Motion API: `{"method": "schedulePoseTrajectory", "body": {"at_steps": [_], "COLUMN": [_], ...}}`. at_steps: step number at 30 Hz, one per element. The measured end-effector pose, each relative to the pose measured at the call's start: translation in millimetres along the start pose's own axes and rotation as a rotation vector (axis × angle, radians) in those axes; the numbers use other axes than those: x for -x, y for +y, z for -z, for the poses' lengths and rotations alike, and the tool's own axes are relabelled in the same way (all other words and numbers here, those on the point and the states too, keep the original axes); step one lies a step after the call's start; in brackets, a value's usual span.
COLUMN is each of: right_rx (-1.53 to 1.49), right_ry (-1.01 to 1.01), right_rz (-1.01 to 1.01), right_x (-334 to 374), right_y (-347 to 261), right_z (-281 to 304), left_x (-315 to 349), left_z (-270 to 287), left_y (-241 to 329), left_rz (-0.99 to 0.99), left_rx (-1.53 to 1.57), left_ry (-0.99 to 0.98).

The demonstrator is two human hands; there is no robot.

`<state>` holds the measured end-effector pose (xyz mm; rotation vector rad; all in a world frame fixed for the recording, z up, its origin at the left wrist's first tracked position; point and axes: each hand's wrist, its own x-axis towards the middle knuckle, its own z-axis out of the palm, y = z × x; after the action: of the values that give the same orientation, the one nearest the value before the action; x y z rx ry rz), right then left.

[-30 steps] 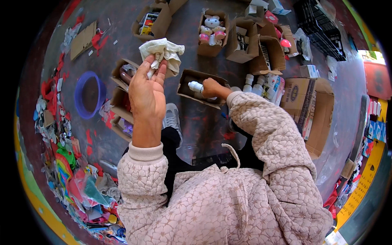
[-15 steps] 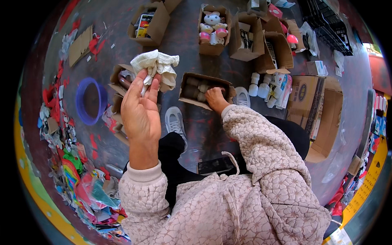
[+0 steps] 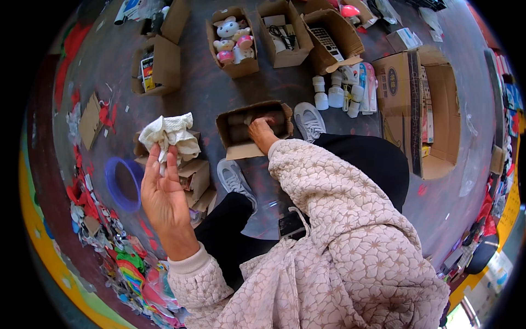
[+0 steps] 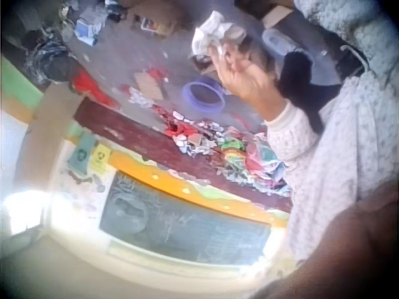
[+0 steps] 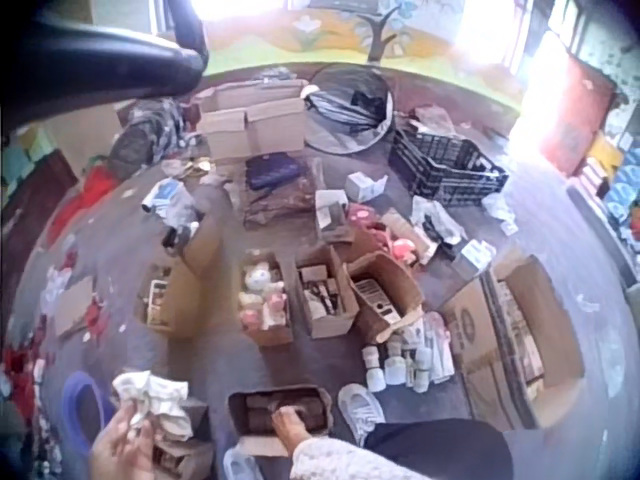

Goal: The person sits on the floor surrounded by cardboard boxes and picks up white light bulbs one by one. They wipe each bulb with a cloth to clean it, then place it into a designated box. The process is repeated for multiple bulbs throughout the clip.

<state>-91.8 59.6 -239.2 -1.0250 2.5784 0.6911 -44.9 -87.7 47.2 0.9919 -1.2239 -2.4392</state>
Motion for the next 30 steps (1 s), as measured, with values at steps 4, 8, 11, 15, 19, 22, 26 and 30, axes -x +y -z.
{"method": "schedulePoseTrajectory", "body": {"at_steps": [4,8,11,15,19,22,26,30], "right_rx": [-0.124,-0.114,-0.159,-0.709,-1.577,-2.212,-2.989,-3.097], "right_ry": [-0.026,-0.09,-0.112,-0.027,0.22,0.298,0.468,-0.035], "right_rz": [0.037,0.141,0.052,-0.026,-0.109,0.037,0.434,0.081], "right_x": [1.2,6.1,11.9,8.3,5.0,13.9,125.4,128.0], "right_y": [10.4,21.6,32.6,57.2,98.6,119.5,116.3,127.2], "right_z": [5.3,19.3,50.6,103.6,152.3,166.6,189.6,218.1], "left_x": [0.5,4.0,0.4,-5.1,8.7,11.9,26.9,13.8], "left_z": [-7.4,-16.6,-15.1,-19.7,-53.1,-66.3,-84.5,-78.8], "left_y": [-3.3,-7.0,-11.5,-14.9,-10.6,-40.5,-61.2,-54.8], "left_rz": [0.048,0.029,-0.003,-0.064,-0.174,-0.321,-0.575,-0.642], "left_rx": [-0.004,-0.07,-0.019,-0.075,-0.117,-0.452,-0.722,-0.767], "left_ry": [-0.037,-0.044,-0.121,-0.07,-0.177,-0.38,-0.364,-0.324]}}
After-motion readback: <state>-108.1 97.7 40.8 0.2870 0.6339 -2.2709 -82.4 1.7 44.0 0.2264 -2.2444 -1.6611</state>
